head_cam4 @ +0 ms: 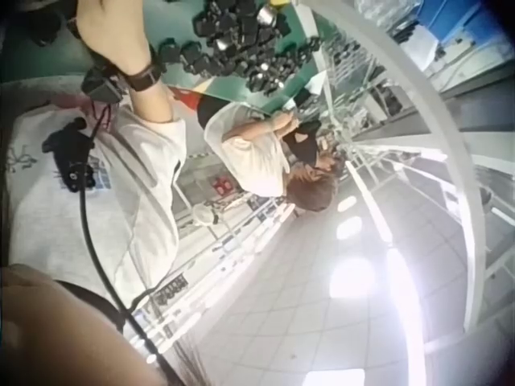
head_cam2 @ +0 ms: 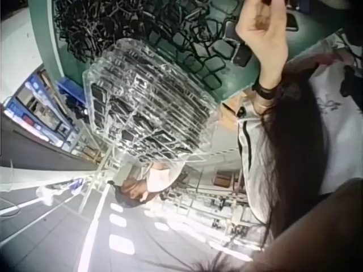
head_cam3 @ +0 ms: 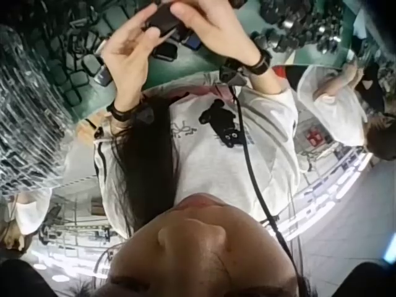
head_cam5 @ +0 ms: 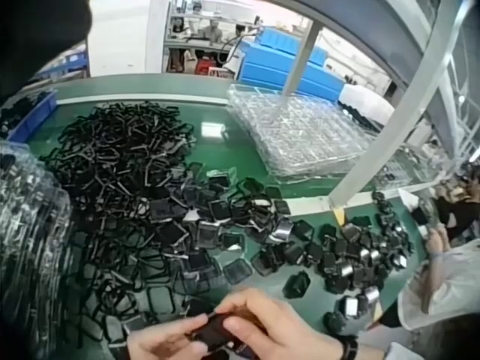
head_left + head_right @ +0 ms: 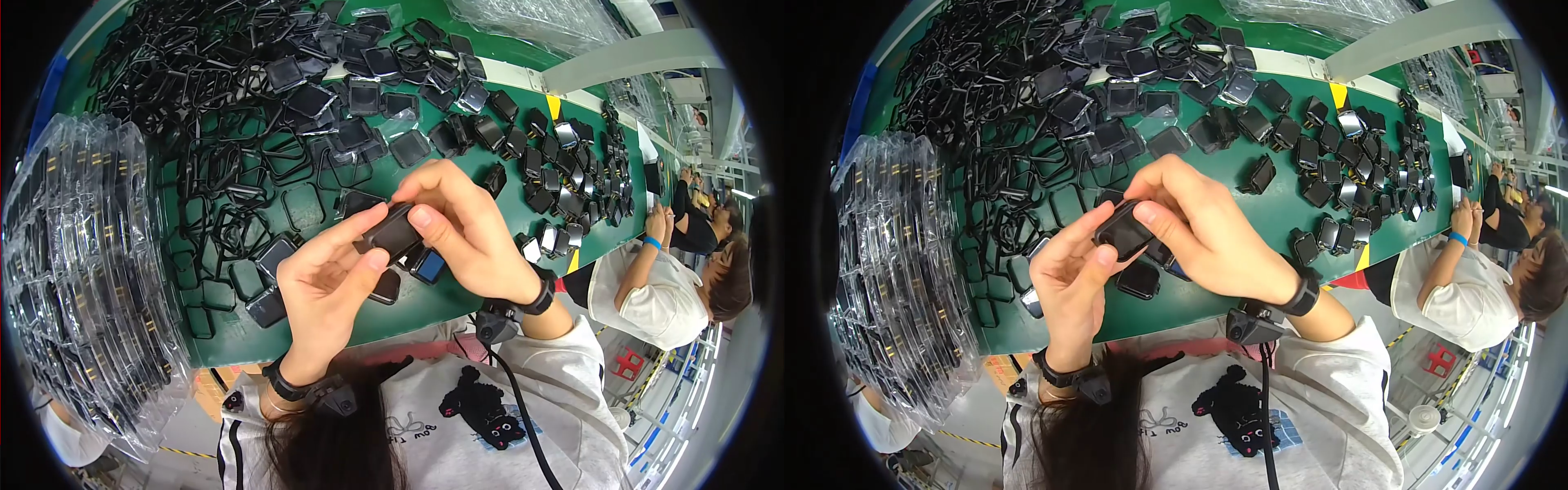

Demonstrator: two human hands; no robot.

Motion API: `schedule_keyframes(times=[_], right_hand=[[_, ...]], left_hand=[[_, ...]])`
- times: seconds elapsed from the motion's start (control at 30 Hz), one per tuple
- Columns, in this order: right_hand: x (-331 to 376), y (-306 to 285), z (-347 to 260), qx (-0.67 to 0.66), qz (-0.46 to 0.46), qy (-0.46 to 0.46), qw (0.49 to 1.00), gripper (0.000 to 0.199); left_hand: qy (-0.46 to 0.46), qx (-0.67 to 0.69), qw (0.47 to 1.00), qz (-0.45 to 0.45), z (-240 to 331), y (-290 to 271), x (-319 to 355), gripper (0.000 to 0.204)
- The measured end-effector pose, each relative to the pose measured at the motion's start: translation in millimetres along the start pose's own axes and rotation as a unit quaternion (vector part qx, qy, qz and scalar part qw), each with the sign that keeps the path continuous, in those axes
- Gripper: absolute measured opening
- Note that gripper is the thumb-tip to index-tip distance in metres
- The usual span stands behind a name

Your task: The person picks up a smartwatch and a plastic frame, presses the frame onto the watch, and peels a film from the screen. They then pick up a small rubber plug, press it into a port on the side of the watch, and place the watch back onto the table.

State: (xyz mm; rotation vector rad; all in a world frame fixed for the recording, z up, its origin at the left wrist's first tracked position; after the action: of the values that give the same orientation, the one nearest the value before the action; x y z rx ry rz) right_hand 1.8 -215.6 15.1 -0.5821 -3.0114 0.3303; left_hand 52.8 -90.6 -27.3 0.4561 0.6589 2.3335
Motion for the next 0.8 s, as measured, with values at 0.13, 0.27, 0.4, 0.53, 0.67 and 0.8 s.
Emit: schedule_keyframes(times=[0.13, 0.27, 0.4, 0.53, 0.67, 0.8], right_hand=[[-8.5, 1.4, 13.9, -0.089, -0.074, 0.094, 0.989, 0.011], [-40.9, -15.6, 5.9, 0.185, -0.08, -0.041, 0.979, 0.013], [-46.3, -19.4, -4.1, 0.457, -0.041, -0.261, 0.849, 0.022], [-39.6, -10.5, -5.5, 0.436, -0.078, -0.27, 0.855, 0.027], [-20.7, -18.2, -37.1, 0.352, -0.067, -0.233, 0.904, 0.026], [17.1, -18.2, -63.4, 0.27, -0.062, -0.304, 0.912, 0.026]], left_hand=[[-0.007, 0.017, 1.0, 0.014, 3.9, -1.8, -1.4, 0.037], [0.022, 0.012, 0.998, 0.049, 17.1, -8.2, -1.6, 0.038], [0.035, -0.005, 0.998, 0.052, 20.2, -12.6, -6.8, 0.037], [0.035, -0.01, 0.997, 0.067, 20.6, -16.9, -2.3, 0.035], [0.045, 0.003, 0.996, 0.081, 23.4, -17.6, -0.6, 0.035], [0.069, 0.027, 0.995, 0.066, 33.4, -5.1, -2.0, 0.035]])
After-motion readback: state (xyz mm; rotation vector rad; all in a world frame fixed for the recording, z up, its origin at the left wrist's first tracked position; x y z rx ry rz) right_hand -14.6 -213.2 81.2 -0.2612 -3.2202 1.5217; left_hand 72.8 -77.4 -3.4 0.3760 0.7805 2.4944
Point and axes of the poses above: each hand's wrist, its own x-axis away from the middle knuckle, its own y-axis out of the palm, z = x × y, the point moved 8 cm from there along -x, towards the middle knuckle, and after that the axes turned 5 degrees about z, right-handed, at the moved point
